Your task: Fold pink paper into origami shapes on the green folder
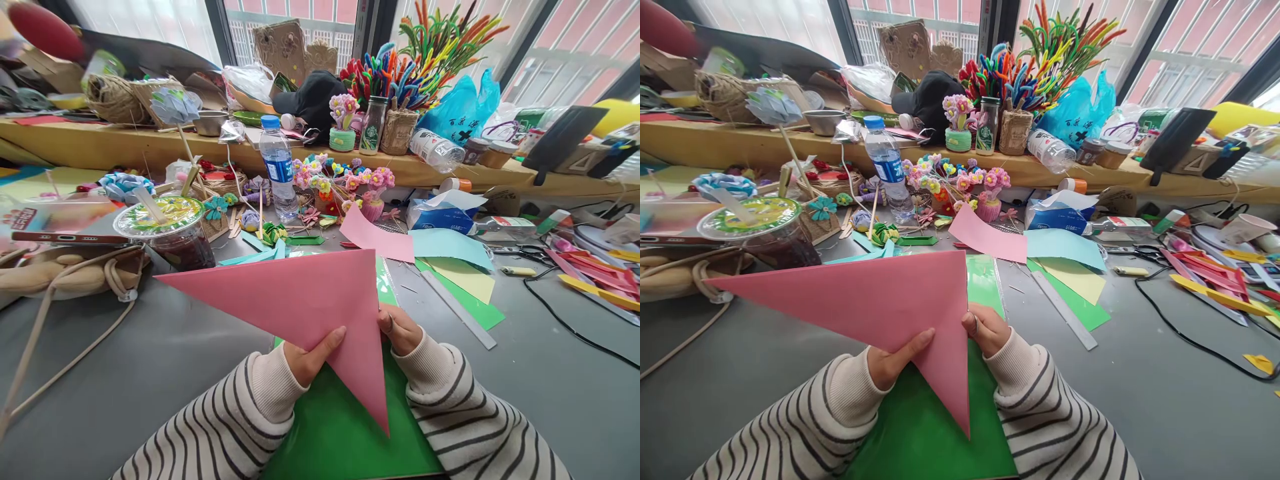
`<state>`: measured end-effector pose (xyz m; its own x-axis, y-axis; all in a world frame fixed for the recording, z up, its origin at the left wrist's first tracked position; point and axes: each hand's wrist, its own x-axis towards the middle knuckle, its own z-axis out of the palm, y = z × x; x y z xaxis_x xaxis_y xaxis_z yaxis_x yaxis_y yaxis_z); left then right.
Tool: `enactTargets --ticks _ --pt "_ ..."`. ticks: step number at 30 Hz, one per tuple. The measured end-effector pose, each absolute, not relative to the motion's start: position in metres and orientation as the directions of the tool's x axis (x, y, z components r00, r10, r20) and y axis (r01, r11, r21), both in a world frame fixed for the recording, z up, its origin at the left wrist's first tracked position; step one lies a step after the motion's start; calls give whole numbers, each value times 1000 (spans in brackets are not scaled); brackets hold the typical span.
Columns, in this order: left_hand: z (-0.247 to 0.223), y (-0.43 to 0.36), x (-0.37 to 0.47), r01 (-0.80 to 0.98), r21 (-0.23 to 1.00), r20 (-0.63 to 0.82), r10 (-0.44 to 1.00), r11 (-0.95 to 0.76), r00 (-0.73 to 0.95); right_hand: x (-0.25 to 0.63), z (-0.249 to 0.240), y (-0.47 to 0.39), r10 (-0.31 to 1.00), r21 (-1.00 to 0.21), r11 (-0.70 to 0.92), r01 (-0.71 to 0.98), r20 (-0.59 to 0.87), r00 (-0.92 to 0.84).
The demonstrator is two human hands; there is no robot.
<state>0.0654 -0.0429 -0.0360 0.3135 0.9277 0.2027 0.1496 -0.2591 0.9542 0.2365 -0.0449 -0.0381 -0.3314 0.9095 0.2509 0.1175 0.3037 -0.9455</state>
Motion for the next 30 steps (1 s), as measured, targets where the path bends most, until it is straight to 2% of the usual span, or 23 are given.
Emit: enactTargets --ticks 9,30 --pt "-36 -41 63 113 976 147 946 -187 289 237 -34 -46 877 -901 369 227 256 -406" --pt "-32 -43 65 127 977 123 941 -171 315 238 -37 -46 894 -900 351 260 239 -379"
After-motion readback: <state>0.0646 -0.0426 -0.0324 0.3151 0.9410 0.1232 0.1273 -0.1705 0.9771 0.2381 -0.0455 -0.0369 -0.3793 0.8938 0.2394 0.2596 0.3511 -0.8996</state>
